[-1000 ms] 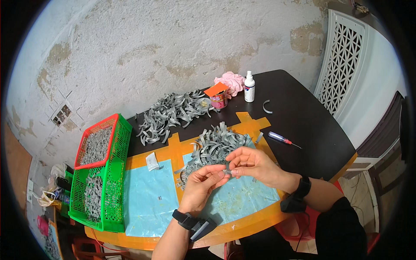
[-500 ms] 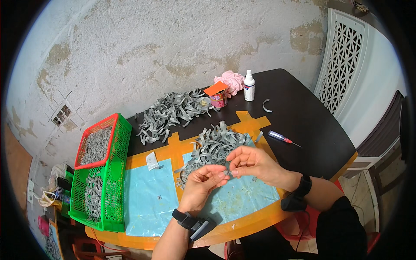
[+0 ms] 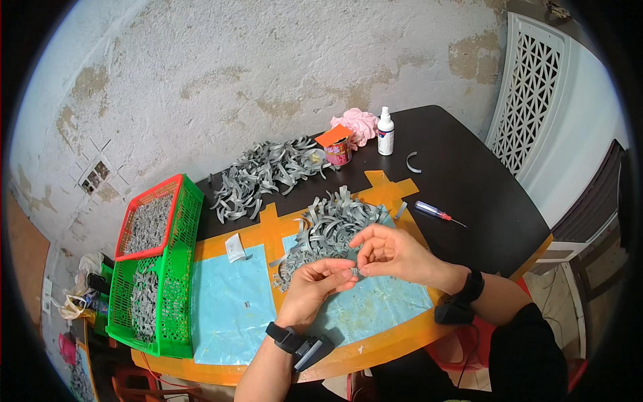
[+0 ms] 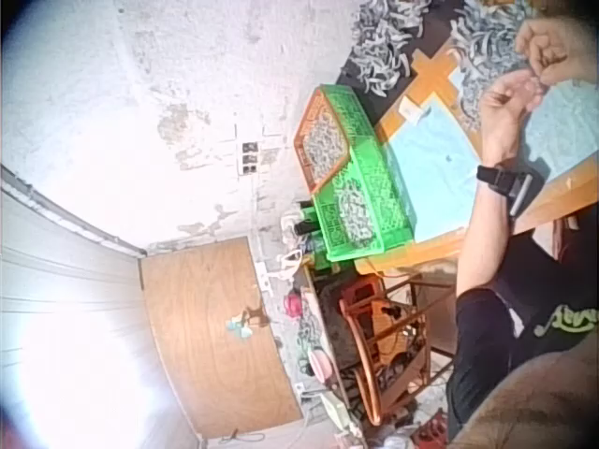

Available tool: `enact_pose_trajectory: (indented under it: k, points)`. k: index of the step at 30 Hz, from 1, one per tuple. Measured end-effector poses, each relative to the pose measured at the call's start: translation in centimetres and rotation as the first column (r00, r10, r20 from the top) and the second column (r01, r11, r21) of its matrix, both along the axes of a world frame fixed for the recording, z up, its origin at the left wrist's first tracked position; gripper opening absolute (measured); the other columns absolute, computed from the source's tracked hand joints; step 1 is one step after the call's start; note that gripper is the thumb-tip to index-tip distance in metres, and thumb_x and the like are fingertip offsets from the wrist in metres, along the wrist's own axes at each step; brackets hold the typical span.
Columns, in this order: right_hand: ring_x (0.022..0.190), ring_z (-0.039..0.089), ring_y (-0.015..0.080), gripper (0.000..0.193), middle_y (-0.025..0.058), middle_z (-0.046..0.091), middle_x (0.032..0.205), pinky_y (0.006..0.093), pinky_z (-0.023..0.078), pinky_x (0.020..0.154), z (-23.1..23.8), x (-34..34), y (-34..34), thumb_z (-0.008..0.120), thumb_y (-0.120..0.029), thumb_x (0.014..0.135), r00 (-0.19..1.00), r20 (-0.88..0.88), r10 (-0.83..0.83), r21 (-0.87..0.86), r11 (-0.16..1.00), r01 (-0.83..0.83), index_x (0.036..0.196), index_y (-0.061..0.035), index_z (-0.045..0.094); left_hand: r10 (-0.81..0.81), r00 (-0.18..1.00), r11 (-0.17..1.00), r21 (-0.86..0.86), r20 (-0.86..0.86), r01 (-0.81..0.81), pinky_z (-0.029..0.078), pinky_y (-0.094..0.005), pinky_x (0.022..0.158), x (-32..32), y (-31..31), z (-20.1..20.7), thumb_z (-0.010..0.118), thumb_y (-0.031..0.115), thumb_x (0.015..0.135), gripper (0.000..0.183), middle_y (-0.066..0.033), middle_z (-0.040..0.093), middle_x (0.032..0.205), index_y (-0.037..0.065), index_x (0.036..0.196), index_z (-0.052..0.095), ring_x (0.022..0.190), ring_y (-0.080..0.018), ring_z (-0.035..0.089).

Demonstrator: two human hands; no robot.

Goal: Processing and manual assembly of small grey shoe components at a workbench.

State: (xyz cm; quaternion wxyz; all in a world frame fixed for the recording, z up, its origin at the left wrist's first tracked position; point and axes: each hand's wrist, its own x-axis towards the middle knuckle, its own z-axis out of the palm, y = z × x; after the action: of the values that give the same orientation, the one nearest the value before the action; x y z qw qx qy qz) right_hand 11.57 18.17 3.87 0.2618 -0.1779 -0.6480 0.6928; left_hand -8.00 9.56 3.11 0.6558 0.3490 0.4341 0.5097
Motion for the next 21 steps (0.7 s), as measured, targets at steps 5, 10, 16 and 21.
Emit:
enact_pose_trajectory:
  k: [5,10,16,21]
  points:
    - [0.082,0.057,0.0069,0.044,0.0038,0.058,0.088,0.0219,0.046,0.075,-0.39,0.0,0.03,0.063,0.003,0.082,1.0,0.021,-0.005,-0.004,1.0,0.005,0.121,-0.0011,0.044,-0.019,1.0,1.0,-0.022,0.002,0.019,0.054,-0.0259,0.08,-0.1,0.06,-0.26,0.062,0.003,0.087,0.018,-0.0099,0.068,0.091,-0.002,0.105,0.064,0.085,-0.0162,0.067]
    - [0.083,0.058,0.0082,0.049,0.0053,0.057,0.089,0.0225,0.047,0.075,-0.29,0.04,0.0,0.062,0.004,0.082,1.0,-0.008,0.009,-0.066,0.998,-0.01,0.125,-0.0012,0.04,-0.044,0.999,0.999,-0.008,-0.026,0.044,0.055,-0.0271,0.081,0.03,0.03,-0.32,0.062,0.004,0.088,0.019,-0.0101,0.068,0.094,-0.001,0.105,0.064,0.087,-0.0168,0.067]
    - [0.086,0.06,0.0108,0.05,0.007,0.055,0.092,0.0244,0.05,0.079,-0.5,0.01,0.2,0.063,0.005,0.082,0.999,-0.039,0.033,-0.123,0.992,-0.038,0.125,-0.0004,0.04,-0.012,1.0,1.0,0.025,-0.002,0.012,0.054,-0.0272,0.081,-0.01,-0.01,-0.44,0.061,0.004,0.088,0.018,-0.0103,0.068,0.095,-0.001,0.105,0.064,0.087,-0.0169,0.067]
    - [0.085,0.061,0.0117,0.046,0.0066,0.055,0.091,0.0249,0.052,0.076,-0.94,-0.16,0.21,0.065,0.007,0.08,1.0,0.02,0.003,-0.045,0.999,-0.002,0.121,-0.0008,0.044,-0.02,0.991,0.997,0.07,-0.129,0.029,0.053,-0.0264,0.082,-0.1,0.21,-0.79,0.058,0.0,0.089,0.017,-0.0097,0.067,0.096,-0.002,0.105,0.064,0.087,-0.0153,0.066]
